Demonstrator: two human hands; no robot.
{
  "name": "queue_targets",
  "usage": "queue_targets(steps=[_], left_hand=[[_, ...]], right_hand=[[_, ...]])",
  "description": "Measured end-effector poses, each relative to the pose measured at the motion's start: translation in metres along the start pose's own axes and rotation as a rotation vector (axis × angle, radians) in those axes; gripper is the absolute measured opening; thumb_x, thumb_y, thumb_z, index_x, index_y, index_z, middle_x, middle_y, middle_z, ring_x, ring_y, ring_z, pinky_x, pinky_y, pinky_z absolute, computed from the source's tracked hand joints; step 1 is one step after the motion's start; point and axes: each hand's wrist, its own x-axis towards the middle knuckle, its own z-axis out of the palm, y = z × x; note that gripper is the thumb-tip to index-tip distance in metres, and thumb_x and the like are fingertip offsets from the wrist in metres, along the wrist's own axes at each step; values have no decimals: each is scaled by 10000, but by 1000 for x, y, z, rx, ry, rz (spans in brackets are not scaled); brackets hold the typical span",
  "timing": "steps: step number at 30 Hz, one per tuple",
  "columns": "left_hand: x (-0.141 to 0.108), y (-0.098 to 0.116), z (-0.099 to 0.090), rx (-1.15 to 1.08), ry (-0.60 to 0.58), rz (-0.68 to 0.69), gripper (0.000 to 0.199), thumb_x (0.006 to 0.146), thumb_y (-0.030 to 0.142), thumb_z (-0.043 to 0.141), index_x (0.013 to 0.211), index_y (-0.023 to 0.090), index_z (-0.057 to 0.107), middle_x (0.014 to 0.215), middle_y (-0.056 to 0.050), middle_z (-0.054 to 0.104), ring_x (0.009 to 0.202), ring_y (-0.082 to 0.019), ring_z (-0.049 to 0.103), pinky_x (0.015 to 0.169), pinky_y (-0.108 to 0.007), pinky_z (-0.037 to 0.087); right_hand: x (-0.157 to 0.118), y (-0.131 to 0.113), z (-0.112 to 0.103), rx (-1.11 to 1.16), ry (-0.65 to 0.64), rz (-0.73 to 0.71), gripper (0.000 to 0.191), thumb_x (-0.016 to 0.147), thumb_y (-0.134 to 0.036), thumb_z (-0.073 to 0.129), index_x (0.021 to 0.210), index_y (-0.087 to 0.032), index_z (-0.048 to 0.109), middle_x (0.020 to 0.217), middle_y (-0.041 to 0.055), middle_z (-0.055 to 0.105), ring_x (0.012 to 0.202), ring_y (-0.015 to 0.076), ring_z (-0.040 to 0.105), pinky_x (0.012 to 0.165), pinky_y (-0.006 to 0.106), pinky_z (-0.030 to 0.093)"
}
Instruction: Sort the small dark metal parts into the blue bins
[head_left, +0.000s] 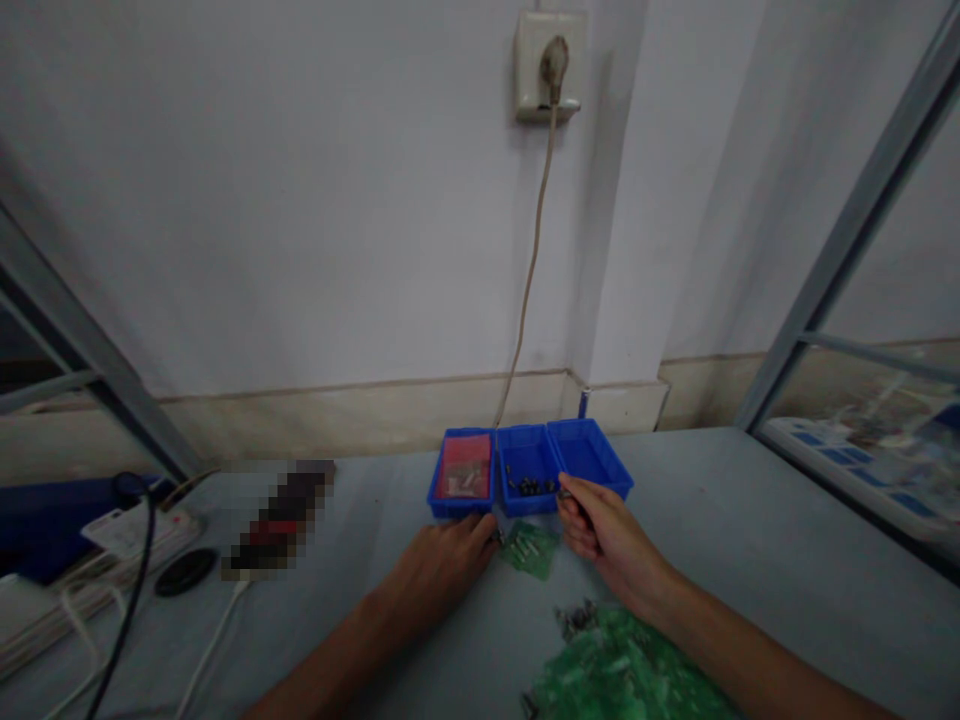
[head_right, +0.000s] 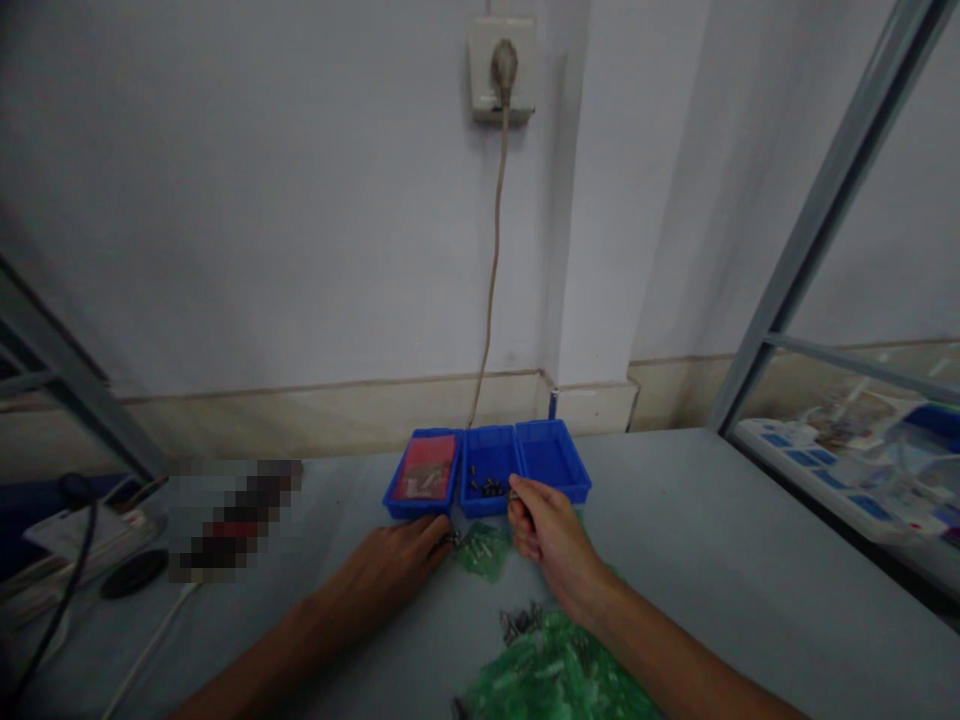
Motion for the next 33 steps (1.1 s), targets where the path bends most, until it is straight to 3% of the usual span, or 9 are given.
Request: queue_targets(steps=[13, 23, 33], left_hand=[[1, 2, -3, 14, -22, -10, 194, 1040, 296, 397, 1157, 244, 543, 1035, -50, 703, 887, -219, 708, 717, -305, 568], [1, 1, -2, 10, -16, -1, 180, 1038, 295, 414, 1154, 240, 540, 1020, -47, 702, 887, -215, 708, 730, -304, 569], [0, 3, -5, 17, -17, 0, 192, 1050, 296, 386, 1142, 235, 543, 1029, -39, 708, 866, -235, 714, 702, -337, 586]], right_hand=[[0, 14, 1, -41, -10, 55, 463, 791, -553, 735, 644, -184, 497, 511, -83, 380, 395, 42, 218, 379, 219, 144], [-1, -3, 1, 6, 0, -4, 476, 775, -544, 761, 638, -191, 471, 523, -85, 350, 431, 49, 178, 398, 227, 114], [-5, -4, 3, -13, -56, 20, 467, 826, -535, 724, 639, -193, 466, 520, -90, 308, 440, 56, 158, 399, 230, 105]])
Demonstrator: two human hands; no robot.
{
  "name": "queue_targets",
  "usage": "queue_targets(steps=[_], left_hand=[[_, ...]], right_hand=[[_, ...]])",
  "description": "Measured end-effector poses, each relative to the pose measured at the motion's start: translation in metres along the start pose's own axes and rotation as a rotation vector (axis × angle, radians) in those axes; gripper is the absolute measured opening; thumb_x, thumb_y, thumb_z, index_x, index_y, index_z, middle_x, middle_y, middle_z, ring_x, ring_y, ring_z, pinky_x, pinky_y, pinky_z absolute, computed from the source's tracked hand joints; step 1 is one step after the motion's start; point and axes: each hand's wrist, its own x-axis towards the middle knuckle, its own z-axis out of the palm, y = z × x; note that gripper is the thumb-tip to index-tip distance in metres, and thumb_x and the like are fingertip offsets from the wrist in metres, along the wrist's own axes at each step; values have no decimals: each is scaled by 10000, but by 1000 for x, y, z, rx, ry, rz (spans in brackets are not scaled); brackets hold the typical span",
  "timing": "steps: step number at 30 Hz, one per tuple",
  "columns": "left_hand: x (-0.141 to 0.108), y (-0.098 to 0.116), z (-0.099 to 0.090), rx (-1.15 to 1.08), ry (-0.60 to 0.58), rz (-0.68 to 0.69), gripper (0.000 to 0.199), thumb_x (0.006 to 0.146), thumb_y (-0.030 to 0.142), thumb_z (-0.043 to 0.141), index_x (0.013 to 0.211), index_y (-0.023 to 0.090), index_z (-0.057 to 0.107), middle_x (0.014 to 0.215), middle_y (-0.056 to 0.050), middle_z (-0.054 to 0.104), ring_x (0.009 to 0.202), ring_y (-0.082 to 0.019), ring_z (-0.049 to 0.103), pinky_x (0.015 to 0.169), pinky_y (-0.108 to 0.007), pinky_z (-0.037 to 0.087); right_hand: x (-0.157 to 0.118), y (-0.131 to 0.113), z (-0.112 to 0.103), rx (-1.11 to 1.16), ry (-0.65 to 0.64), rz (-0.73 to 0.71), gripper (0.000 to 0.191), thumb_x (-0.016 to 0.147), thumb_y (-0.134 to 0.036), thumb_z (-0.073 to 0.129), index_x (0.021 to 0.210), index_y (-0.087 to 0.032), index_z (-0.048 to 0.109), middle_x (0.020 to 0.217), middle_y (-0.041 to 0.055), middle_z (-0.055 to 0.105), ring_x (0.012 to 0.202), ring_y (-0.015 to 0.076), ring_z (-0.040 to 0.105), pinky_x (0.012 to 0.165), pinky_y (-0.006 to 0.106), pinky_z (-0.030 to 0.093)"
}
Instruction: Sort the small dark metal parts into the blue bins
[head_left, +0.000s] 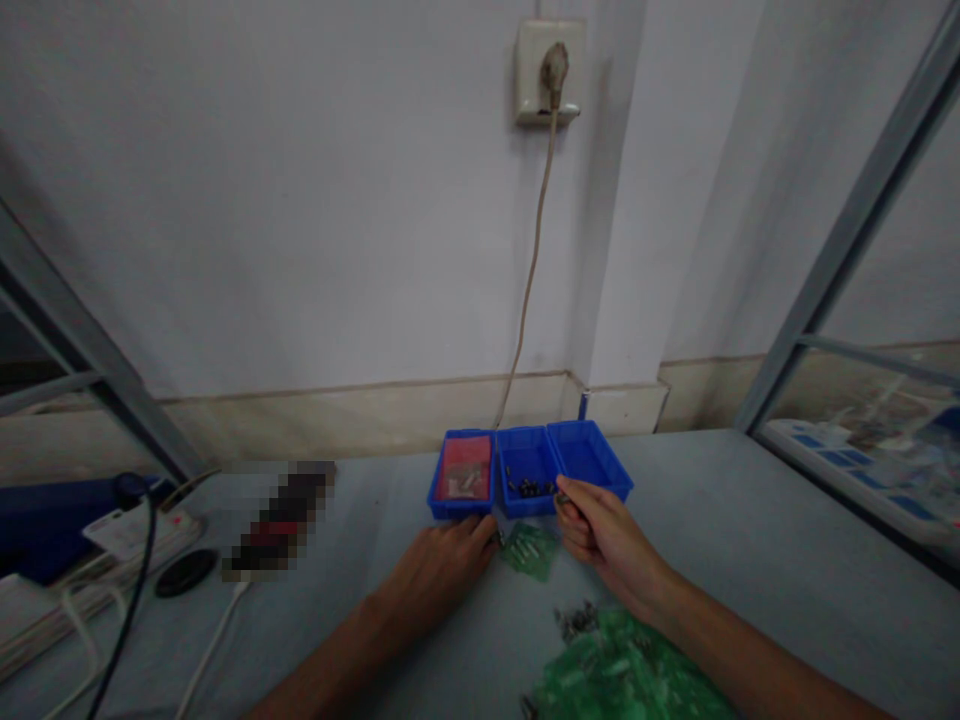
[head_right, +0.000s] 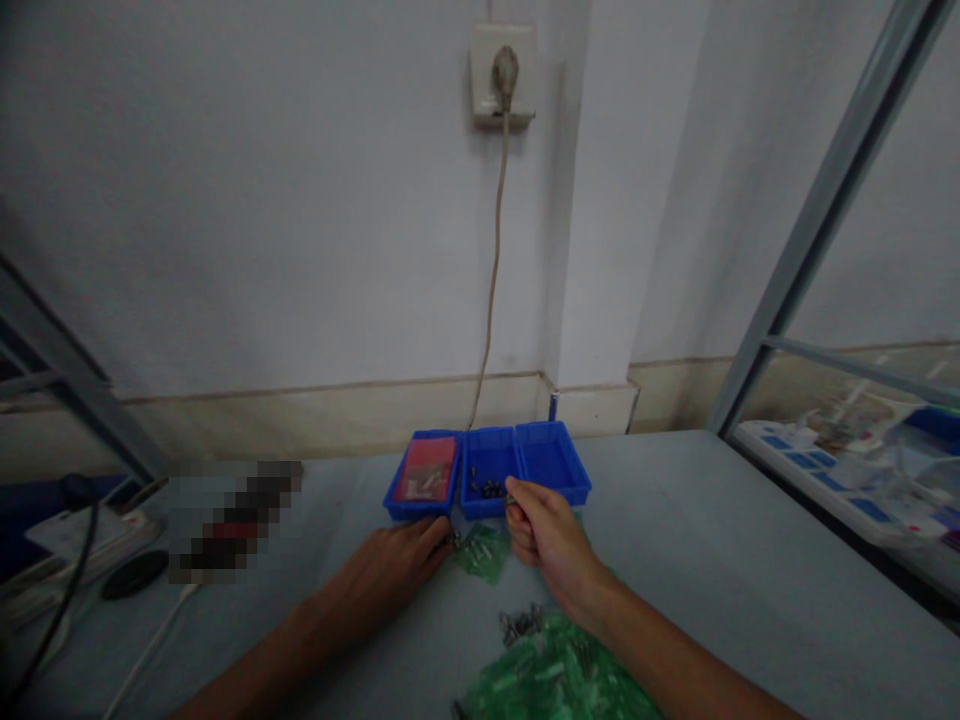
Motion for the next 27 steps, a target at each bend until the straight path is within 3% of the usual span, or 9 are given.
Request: queue_targets(steps=[5, 10, 15, 20, 22, 27], left_hand=[[1, 0, -2, -9, -3, 6, 188, 1045, 291, 406, 1161, 236, 544, 1055, -45, 706, 891, -227, 712, 720, -319, 582], [0, -1, -1, -12, 0, 8, 193, 1049, 296, 386, 1145, 239, 544, 1044, -41, 705, 880, -239, 712, 706, -348, 587], [0, -3, 3, -15, 16, 12, 207, 1054, 311, 375, 1175, 252, 533, 1050, -39, 705, 885, -236, 710, 715, -347, 584], [0, -3, 4, -41, 24, 2, 202, 1052, 324, 392, 1192, 269, 526, 1074, -28, 704, 905, -231, 709, 712, -323, 576], [0, -2, 3, -39, 19, 0, 198, 1051, 322, 398, 1190, 265, 527, 1060, -27, 707, 888, -228, 710, 699, -316, 572], [0, -2, 2, -36, 18, 9, 185, 1048, 315, 408, 1176, 254, 528, 1051, -30, 708, 889, -225, 708, 705, -314, 567]], right_hand=[[-1, -1, 2, -28, 14, -55, 414, 843, -541, 704, 727, -190, 517, 603, -70, 417, 427, 47, 220, 372, 207, 166], [-1, 1, 0, -291, 0, -210, 383, 906, -564, 609, 791, -203, 550, 586, -61, 473, 409, 72, 356, 359, 201, 278], [-1, 4, -3, -488, 1, -288, 289, 879, -486, 679, 887, -223, 558, 600, -58, 530, 434, 100, 423, 364, 201, 313], [-4, 4, -1, -665, 46, -426, 189, 834, -335, 758, 864, -219, 611, 755, -17, 570, 675, 139, 550, 561, 233, 425], [-6, 3, 0, -685, 27, -433, 171, 833, -315, 761, 861, -219, 622, 764, -17, 569, 680, 137, 546, 576, 239, 420], [-4, 2, -1, -502, -42, -309, 248, 821, -391, 772, 885, -216, 609, 636, -65, 498, 466, 87, 435, 422, 212, 344]])
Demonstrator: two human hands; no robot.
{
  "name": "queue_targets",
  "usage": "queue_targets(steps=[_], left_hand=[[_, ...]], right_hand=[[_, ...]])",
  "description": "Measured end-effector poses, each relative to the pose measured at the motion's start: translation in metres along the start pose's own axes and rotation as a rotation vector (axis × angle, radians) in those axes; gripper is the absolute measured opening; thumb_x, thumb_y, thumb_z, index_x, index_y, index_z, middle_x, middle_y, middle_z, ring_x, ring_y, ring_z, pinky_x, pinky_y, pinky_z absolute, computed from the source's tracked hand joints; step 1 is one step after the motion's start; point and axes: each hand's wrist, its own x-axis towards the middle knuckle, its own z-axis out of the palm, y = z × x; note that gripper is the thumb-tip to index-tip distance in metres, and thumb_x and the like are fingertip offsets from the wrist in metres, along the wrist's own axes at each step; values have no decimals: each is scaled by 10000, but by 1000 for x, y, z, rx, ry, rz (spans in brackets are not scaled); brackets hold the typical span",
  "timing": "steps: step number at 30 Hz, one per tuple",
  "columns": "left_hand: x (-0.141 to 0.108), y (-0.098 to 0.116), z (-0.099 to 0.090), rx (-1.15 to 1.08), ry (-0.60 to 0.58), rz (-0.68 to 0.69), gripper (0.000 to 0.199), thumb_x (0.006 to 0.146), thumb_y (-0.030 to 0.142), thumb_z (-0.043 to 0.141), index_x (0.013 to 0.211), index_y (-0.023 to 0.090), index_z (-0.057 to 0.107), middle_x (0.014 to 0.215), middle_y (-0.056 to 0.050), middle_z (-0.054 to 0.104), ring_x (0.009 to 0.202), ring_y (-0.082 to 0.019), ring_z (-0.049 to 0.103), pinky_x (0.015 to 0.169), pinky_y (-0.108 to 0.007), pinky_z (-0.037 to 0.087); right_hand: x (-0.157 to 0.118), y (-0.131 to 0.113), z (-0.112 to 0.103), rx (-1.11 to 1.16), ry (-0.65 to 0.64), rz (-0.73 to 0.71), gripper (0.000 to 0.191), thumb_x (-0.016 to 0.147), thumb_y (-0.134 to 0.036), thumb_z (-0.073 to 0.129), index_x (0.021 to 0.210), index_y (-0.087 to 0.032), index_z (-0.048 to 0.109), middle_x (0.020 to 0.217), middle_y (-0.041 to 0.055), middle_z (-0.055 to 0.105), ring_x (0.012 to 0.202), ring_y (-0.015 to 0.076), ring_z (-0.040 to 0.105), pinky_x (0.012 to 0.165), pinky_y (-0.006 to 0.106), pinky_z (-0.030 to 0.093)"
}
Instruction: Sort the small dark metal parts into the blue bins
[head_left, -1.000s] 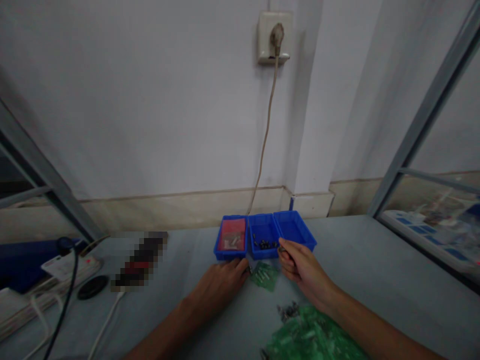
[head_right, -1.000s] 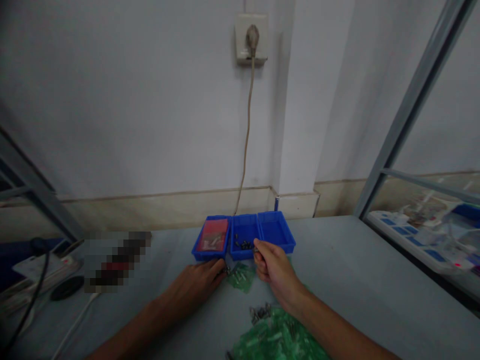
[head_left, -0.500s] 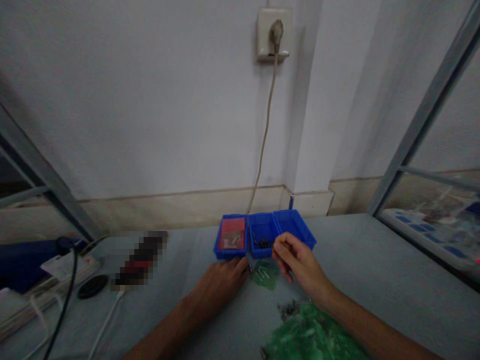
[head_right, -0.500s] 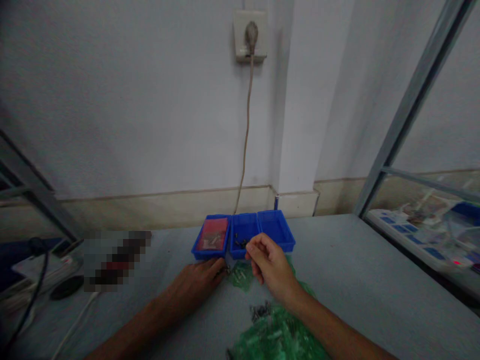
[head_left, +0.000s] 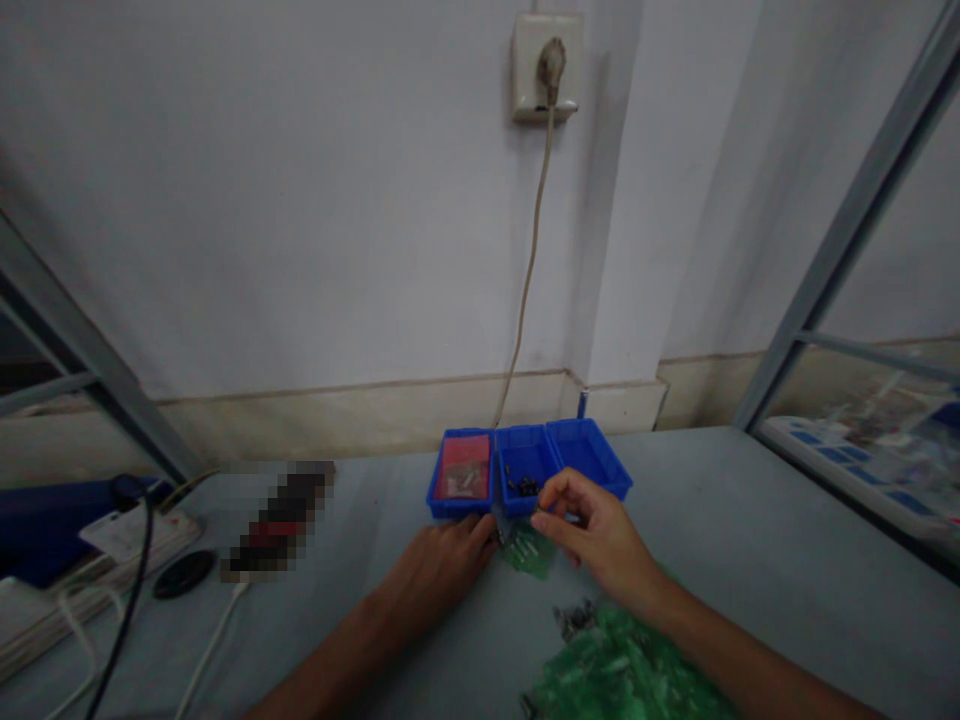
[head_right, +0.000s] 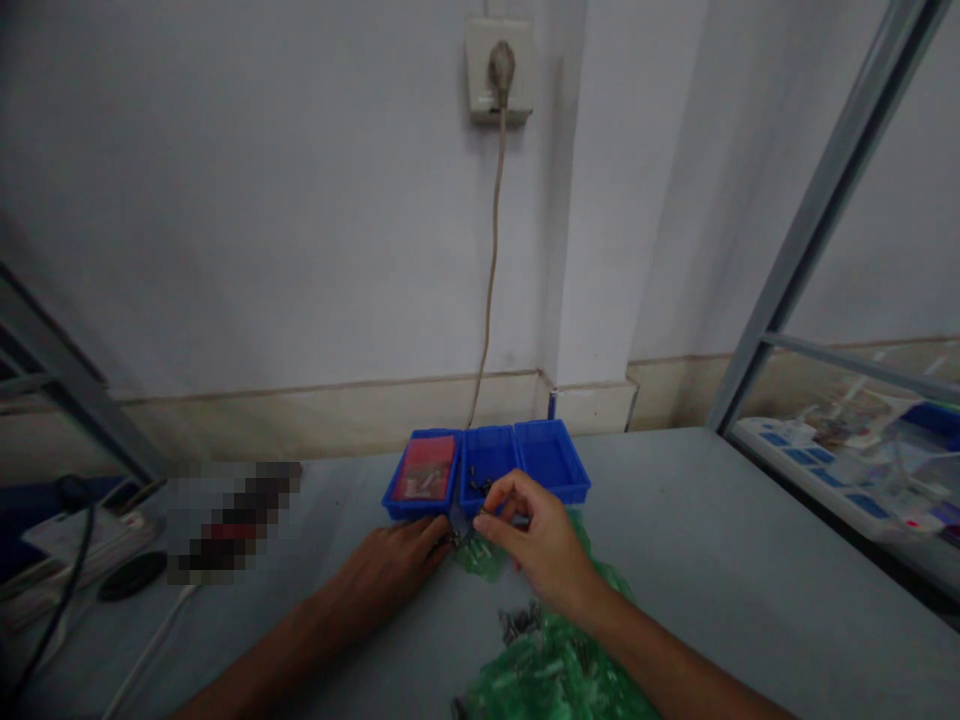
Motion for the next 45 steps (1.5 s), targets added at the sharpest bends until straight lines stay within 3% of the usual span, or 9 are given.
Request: queue_targets(steps=[4, 8, 14, 21, 27, 32, 38, 45], left_hand=[[0, 0, 0, 7, -7, 2, 184, 1047, 316, 408, 1163, 247, 533, 1059, -37, 704, 879, -225, 707, 710, -320, 569], [0, -1, 1, 7, -9, -1, 189, 1049, 304, 395, 1161, 244, 535, 1044, -42, 703, 899, -223, 706, 730, -321, 570], [0, -1, 3, 14, -3, -5, 179, 1049, 311, 394, 1152, 255, 529, 1033, -30, 705, 884, -226, 706, 712, -333, 571], [1, 1, -1, 30, -20, -13, 189, 1043, 307, 413, 1172, 248, 537, 1048, -39, 703, 886, -225, 706, 705, -323, 572], [1, 2, -4, 35, -34, -12, 199, 1048, 308, 393, 1142, 237, 554, 1041, -41, 709, 890, -231, 713, 719, -336, 582], [1, 1, -3, 31, -32, -20, 213, 1049, 308, 391, 1166, 237, 554, 1048, -54, 708, 891, -219, 711, 732, -316, 577], [0, 1, -4, -4, -16, -6, 208, 1049, 313, 393, 1169, 241, 547, 1061, -50, 706, 909, -229, 707, 743, -336, 577], [0, 1, -4, -13, -11, -6, 228, 1053, 310, 387, 1239, 266, 511, 1068, -43, 714, 893, -218, 711, 719, -309, 569]], right_hand=[[3, -1, -2, 236, -48, 86, 258, 891, -438, 690, 872, -193, 609, 636, -48, 535, 435, 67, 400, 385, 190, 304], [5, -2, -1, 454, 4, 182, 303, 906, -464, 669, 844, -176, 598, 726, -13, 582, 453, 51, 377, 371, 170, 266], [9, 5, -5, 708, -32, 256, 368, 928, -439, 653, 707, -168, 538, 542, -75, 380, 416, 46, 216, 366, 175, 208], [9, 2, -8, 791, -32, 282, 420, 912, -433, 680, 645, -192, 463, 521, -99, 281, 433, 61, 124, 359, 194, 164], [6, -6, -3, 590, -20, 240, 464, 912, -511, 645, 638, -195, 445, 519, -98, 282, 429, 59, 134, 374, 204, 151], [2, -5, -2, 201, 67, 115, 434, 905, -575, 612, 715, -197, 513, 586, -54, 436, 454, 78, 311, 406, 214, 210], [-2, -6, 0, -103, 93, -124, 242, 912, -439, 660, 821, -221, 606, 741, -2, 546, 683, 160, 497, 599, 265, 392], [-3, -3, 1, -295, 94, -188, 116, 857, -331, 740, 890, -246, 667, 889, 22, 637, 855, 210, 594, 696, 304, 433]])
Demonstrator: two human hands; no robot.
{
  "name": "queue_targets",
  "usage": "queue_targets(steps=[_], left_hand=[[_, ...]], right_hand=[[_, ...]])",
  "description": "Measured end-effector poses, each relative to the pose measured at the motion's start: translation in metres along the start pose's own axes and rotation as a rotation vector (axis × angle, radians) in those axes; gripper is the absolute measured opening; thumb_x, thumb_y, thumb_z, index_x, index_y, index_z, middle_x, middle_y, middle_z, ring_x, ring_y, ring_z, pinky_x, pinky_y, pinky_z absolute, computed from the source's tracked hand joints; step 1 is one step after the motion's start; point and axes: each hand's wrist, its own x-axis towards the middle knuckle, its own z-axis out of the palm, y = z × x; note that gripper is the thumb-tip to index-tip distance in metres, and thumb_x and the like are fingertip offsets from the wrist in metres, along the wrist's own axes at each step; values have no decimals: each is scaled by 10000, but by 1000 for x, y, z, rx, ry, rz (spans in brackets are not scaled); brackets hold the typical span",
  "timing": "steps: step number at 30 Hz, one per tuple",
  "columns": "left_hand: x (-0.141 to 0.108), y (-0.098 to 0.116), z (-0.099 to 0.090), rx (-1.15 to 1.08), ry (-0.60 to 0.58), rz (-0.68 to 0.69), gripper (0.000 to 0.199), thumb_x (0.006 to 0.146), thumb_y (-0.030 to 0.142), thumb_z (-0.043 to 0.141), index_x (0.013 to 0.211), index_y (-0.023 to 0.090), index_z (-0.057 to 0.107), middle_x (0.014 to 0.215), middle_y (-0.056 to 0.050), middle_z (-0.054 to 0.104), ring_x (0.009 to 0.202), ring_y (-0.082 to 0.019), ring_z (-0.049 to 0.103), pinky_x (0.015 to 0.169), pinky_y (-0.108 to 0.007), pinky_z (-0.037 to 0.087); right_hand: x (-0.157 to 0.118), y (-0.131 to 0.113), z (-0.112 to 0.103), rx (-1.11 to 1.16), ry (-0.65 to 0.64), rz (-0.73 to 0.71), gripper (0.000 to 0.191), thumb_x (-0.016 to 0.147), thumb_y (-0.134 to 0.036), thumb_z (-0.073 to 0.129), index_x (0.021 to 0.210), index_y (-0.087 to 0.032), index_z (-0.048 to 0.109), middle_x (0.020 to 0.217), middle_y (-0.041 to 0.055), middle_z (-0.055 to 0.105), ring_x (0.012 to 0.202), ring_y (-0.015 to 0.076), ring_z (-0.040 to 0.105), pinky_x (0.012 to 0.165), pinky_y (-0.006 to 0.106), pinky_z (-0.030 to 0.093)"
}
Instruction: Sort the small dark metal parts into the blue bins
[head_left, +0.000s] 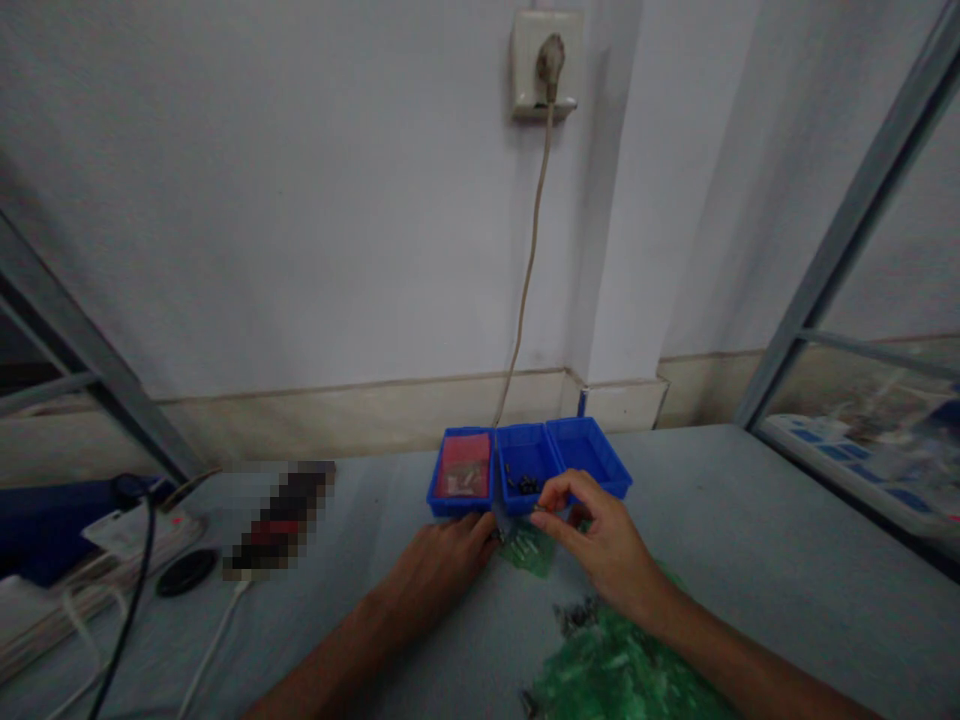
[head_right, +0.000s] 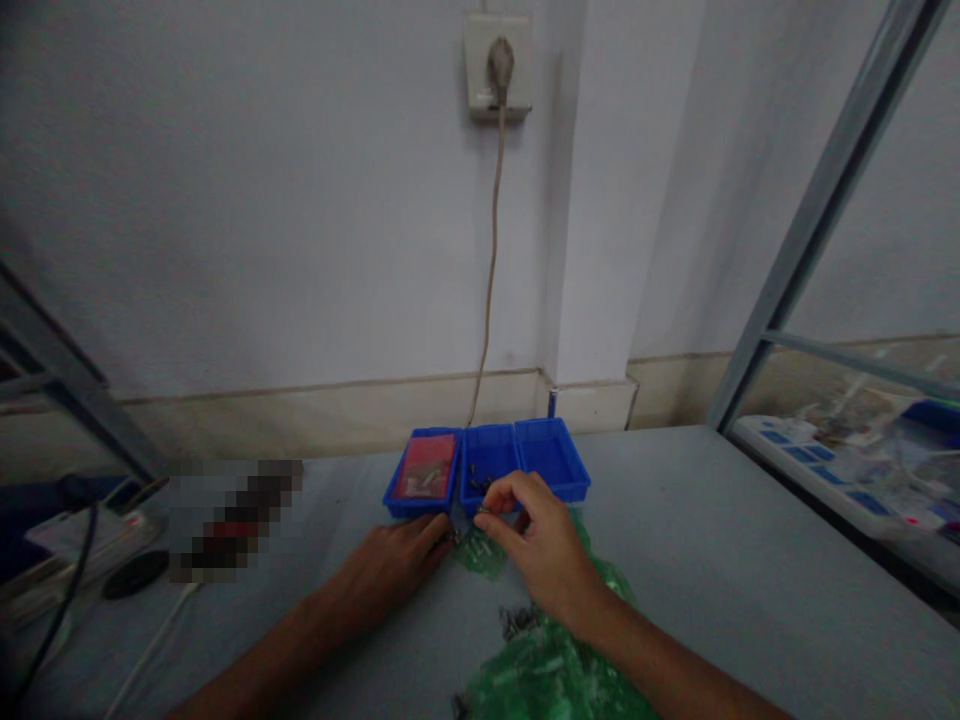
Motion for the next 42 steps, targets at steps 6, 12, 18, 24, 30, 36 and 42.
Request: queue_targets(steps=[6, 12, 18, 24, 30, 36, 42], left_hand=[[0, 0, 0, 4, -16, 0, 236, 1055, 313, 370, 1232, 259, 516, 1088, -48, 705, 924, -231, 709, 741, -332, 577], [1, -1, 2, 14, -10, -8, 222, 1051, 312, 370, 1192, 251, 531, 1054, -46, 709, 901, -241, 710, 723, -344, 577], [0, -1, 3, 20, -18, -18, 221, 1047, 319, 384, 1189, 247, 536, 1068, -62, 702, 910, -221, 706, 742, -308, 569], [1, -2, 6, 19, -22, -26, 217, 1044, 313, 383, 1163, 239, 548, 1060, -65, 705, 903, -215, 707, 753, -310, 574], [1, -1, 3, 38, -28, -24, 214, 1050, 330, 375, 1136, 241, 550, 1037, -47, 709, 860, -221, 709, 704, -315, 574], [1, -1, 2, 32, -32, -16, 202, 1041, 302, 397, 1159, 238, 548, 1050, -60, 703, 893, -200, 704, 744, -286, 568], [1, -1, 3, 30, -9, -16, 214, 1046, 315, 392, 1186, 248, 540, 1058, -52, 704, 897, -214, 706, 730, -303, 575]], right_hand=[[3, -2, -3, 153, -27, 93, 161, 839, -365, 756, 896, -234, 682, 845, 8, 620, 725, 164, 581, 589, 261, 432], [7, 2, -3, 573, -128, 299, 264, 853, -442, 735, 939, -203, 663, 673, -29, 545, 480, 80, 398, 401, 200, 273], [8, 1, -3, 867, -128, 430, 330, 847, -482, 736, 811, -178, 611, 690, -19, 524, 498, 68, 353, 398, 184, 223], [12, 6, -5, 1026, -130, 496, 378, 848, -481, 730, 715, -180, 543, 580, -64, 381, 463, 69, 260, 390, 188, 214], [12, 3, -5, 856, 25, 462, 310, 839, -461, 742, 865, -186, 602, 757, -10, 570, 478, 55, 373, 376, 165, 241], [11, 4, -5, 531, 35, 299, 261, 844, -428, 731, 916, -224, 586, 657, -44, 554, 466, 86, 423, 381, 187, 300], [10, 10, -7, 121, 109, 86, 121, 913, -365, 645, 918, -251, 604, 780, -2, 576, 603, 146, 515, 454, 237, 369]])
